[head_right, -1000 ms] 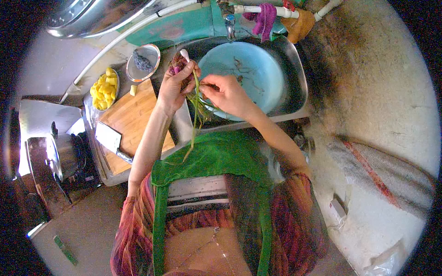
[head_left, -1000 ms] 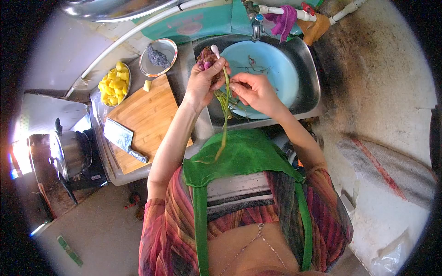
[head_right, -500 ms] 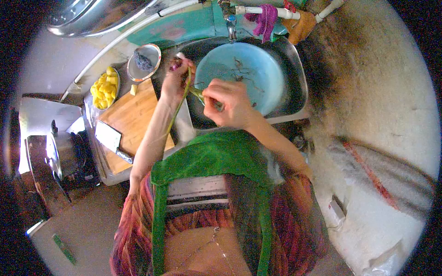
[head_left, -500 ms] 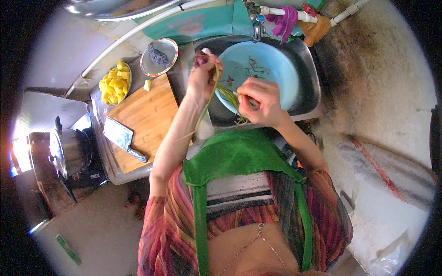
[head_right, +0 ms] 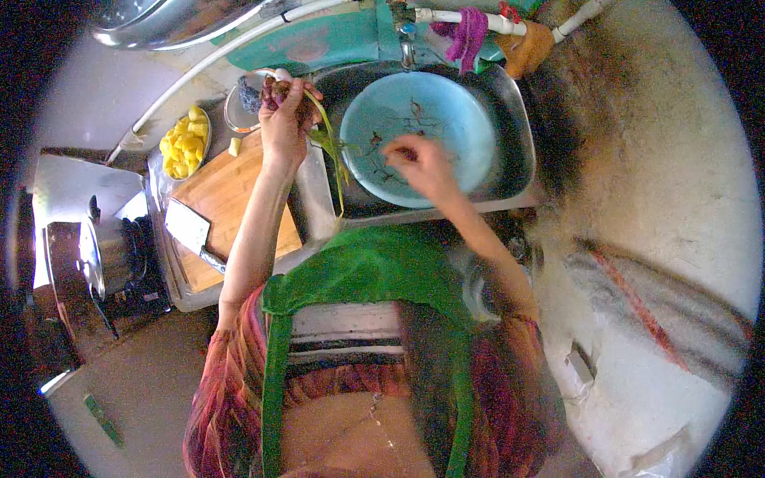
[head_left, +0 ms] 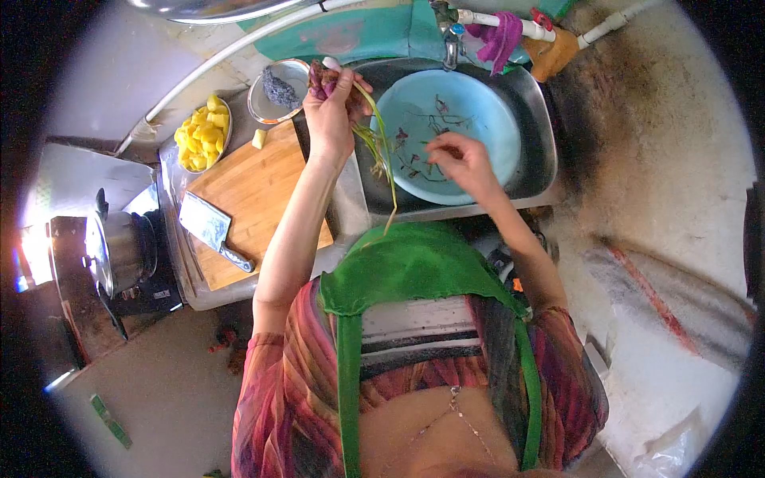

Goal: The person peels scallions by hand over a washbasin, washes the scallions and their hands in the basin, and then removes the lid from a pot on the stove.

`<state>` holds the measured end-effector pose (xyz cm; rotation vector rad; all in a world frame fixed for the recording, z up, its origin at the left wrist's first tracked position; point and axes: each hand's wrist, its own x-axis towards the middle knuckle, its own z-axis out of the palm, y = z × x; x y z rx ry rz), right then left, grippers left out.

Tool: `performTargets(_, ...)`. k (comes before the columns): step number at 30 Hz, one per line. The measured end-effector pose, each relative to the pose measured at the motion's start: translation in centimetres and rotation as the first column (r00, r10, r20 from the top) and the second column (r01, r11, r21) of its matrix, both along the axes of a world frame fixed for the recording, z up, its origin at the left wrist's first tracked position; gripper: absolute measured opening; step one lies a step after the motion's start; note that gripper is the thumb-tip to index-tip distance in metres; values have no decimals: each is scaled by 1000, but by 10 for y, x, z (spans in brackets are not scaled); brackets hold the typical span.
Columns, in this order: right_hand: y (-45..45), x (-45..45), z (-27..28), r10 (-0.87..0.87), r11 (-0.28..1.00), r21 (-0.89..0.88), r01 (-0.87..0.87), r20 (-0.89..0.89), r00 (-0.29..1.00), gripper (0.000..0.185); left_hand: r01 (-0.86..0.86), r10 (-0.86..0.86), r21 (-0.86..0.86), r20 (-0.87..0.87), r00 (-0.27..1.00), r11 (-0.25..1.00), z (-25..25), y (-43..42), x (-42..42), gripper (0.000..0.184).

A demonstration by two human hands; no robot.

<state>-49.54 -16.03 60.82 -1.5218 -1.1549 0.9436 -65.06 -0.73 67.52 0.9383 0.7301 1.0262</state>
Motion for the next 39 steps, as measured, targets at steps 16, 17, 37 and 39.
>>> performTargets(16, -17, -38, 69, -251, 888, 431, 160, 163, 954, 11, -242, 253, -134, 72, 965, 961, -29, 6, -7, 11)
performTargets(17, -24, -28, 74, -318, 849, 493, 189, 191, 929, 13, -214, 233, -182, 90, 968, 960, -26, 7, -12, 12)
performTargets(37, -11, 57, 20, -144, 990, 8, 144, 15, 989, 17, 172, -227, -286, -172, 959, 943, -20, -57, 53, 18)
performTargets(39, -26, 95, 3, -290, 956, 91, 279, 152, 945, 12, 206, -264, -320, -149, 953, 925, -22, -46, 44, 25)
